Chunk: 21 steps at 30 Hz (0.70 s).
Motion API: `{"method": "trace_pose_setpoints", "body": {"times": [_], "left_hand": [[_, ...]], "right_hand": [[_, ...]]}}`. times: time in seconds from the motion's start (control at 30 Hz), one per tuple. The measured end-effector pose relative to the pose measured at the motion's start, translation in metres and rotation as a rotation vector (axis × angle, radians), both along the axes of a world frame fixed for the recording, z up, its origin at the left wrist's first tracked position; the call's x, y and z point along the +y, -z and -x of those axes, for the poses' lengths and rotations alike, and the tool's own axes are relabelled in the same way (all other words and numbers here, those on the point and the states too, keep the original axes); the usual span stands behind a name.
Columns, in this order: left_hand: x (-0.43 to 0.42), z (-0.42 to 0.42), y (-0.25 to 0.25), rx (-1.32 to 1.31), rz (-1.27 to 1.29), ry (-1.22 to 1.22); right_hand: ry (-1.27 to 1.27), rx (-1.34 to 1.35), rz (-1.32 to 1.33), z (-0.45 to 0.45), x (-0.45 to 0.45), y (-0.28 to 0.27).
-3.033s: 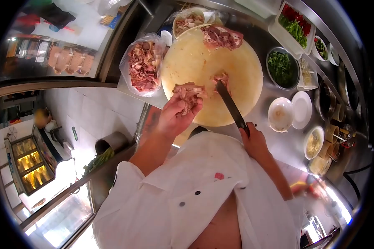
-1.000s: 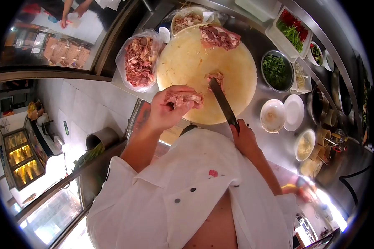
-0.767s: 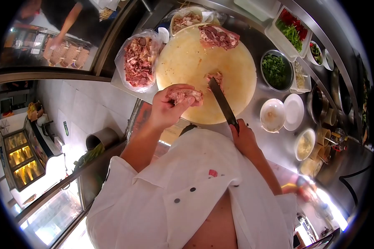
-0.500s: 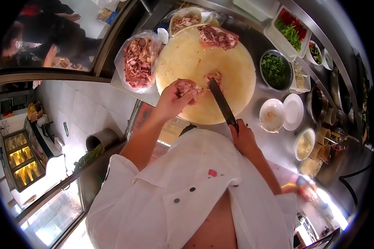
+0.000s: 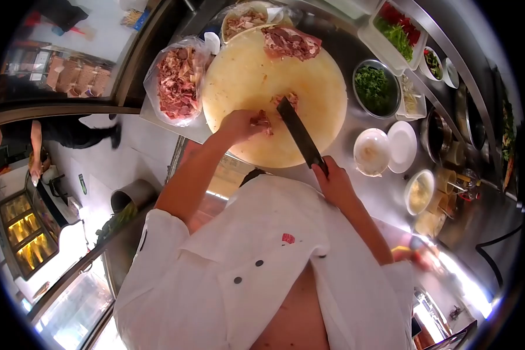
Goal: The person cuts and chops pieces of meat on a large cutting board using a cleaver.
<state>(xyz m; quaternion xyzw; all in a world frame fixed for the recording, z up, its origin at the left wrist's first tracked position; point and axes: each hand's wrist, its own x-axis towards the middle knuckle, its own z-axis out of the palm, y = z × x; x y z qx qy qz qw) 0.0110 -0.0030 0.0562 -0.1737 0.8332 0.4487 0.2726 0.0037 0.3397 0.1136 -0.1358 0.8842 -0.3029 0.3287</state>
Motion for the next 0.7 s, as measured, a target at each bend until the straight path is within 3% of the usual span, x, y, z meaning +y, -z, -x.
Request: {"method": "trace_pose_setpoints", "body": {"times": [0.03,0.13,0.23,0.33,0.6,0.7], "left_hand": [[0.004,0.001,-0.016,0.088,0.149,0.029],[0.007,-0.015,0.015,0.680,0.483,-0.025],[0.007,-0.026,0.040,0.881,0.412,0.082],[0.015,-0.033,0.050,1.040,0.495,0.057],[0.021,-0.037,0.047,1.104,0.680,0.095],[0.016,-0.039,0.054,1.024,0.614,0.134]], "right_hand": [[0.001,-0.004,-0.003,0.001,-0.002,-0.002],[-0.046,0.055,0.017,0.003,-0.005,-0.008],[-0.088,0.076,0.042,0.007,-0.016,-0.018],[-0.139,0.074,0.027,0.012,-0.027,-0.027],[-0.326,0.136,-0.083,0.027,-0.044,-0.025],[-0.388,0.129,-0.161,0.029,-0.049,-0.034]]}}
